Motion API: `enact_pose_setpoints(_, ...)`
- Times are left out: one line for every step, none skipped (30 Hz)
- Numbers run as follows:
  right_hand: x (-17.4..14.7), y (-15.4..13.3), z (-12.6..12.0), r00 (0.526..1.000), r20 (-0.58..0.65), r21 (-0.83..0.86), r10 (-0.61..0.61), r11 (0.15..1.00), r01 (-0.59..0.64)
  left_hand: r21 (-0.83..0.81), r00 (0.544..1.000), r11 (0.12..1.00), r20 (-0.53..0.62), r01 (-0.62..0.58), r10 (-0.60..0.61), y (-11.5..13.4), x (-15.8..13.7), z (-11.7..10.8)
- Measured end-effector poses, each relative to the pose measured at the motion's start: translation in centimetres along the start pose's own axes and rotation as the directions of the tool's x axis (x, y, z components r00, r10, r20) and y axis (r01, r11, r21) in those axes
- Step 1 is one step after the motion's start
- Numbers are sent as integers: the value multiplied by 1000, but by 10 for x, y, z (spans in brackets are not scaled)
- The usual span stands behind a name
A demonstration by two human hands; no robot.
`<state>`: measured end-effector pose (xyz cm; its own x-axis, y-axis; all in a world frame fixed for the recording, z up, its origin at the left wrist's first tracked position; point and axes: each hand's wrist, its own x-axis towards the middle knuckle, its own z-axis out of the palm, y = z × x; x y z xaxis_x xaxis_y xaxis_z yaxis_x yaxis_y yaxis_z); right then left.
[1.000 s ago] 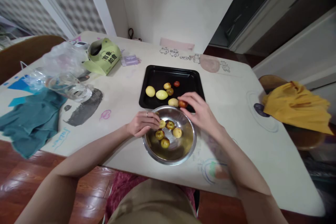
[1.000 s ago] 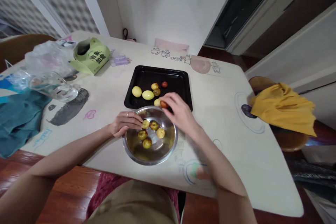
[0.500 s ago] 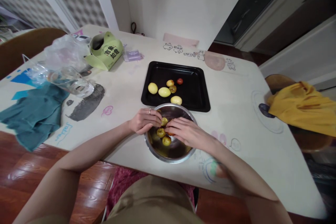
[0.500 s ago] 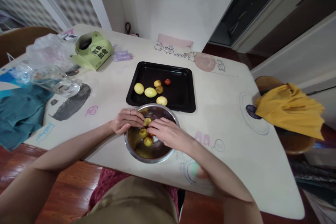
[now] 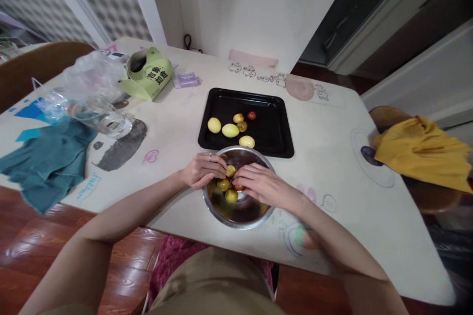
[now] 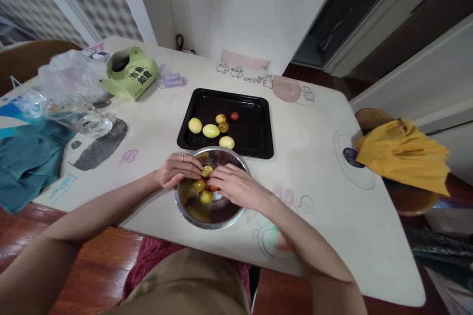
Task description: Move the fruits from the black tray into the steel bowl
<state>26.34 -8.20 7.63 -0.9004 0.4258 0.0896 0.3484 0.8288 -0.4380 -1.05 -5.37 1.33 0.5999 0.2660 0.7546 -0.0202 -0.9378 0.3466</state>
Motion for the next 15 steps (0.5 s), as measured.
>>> enact_pose_setpoints(0, 2, -2, 1000, -25, 12, -6, 1000, 7, 1, 1000, 1000, 0, 0, 0, 0, 0, 0)
enact_pose_setpoints(-1, 4, -5, 998, -61, 23, -8, 1000, 10, 2, 1000, 1000, 2, -1, 1, 0, 1, 0)
enact_pose_setpoints(-2, 6, -9, 994, -111, 32, -3, 999, 6, 1, 1000, 1000, 2, -3, 3, 1, 1, 0)
enact_pose_setpoints(-3, 10, -12, 984, -175, 36, 13, 999, -7, -1, 1000, 1000, -3, -8, 8, 1, 1, 0)
enact_pose_setpoints(-4, 13, -15, 968, -249, 35, 40, 999, -32, -4, 1000, 1000, -9, -11, 11, 0, 1, 1)
enact_pose_setpoints(-5, 18, -18, 941, -330, 31, 71, 997, -65, -8, 1000, 1000, -12, -13, 13, 0, 1, 1)
enact_pose_setpoints(-6, 24, -20, 905, -413, 28, 104, 994, -102, -12, 1000, 1000, -15, -14, 14, 0, 1, 1)
enact_pose_setpoints(-7, 30, -21, 861, -489, 28, 136, 990, -141, -14, 1000, 1000, -18, -16, 16, 0, 2, 1)
enact_pose_setpoints(-8, 38, -22, 815, -554, 33, 169, 983, -181, -17, 1000, 1000, -22, -19, 18, 0, 2, 1)
enact_pose_setpoints(-8, 46, -23, 774, -601, 44, 201, 975, -219, -19, 999, 1000, -29, -24, 24, 0, 2, 1)
enact_pose_setpoints(-8, 56, -23, 740, -631, 58, 231, 966, -252, -19, 999, 999, -36, -29, 29, 0, 3, 1)
enact_pose_setpoints(-7, 66, -23, 717, -647, 70, 260, 956, -283, -18, 999, 999, -40, -30, 30, 1, 4, 1)
enact_pose_setpoints(-5, 76, -22, 705, -649, 79, 285, 948, -310, -18, 999, 999, -39, -26, 25, 1, 4, 1)
enact_pose_setpoints(-2, 87, -22, 702, -644, 82, 303, 940, -330, -18, 999, 1000, -36, -20, 20, 2, 5, 1)
enact_pose_setpoints(2, 97, -22, 707, -633, 78, 315, 935, -347, -16, 999, 1000, -35, -15, 14, 2, 5, 1)
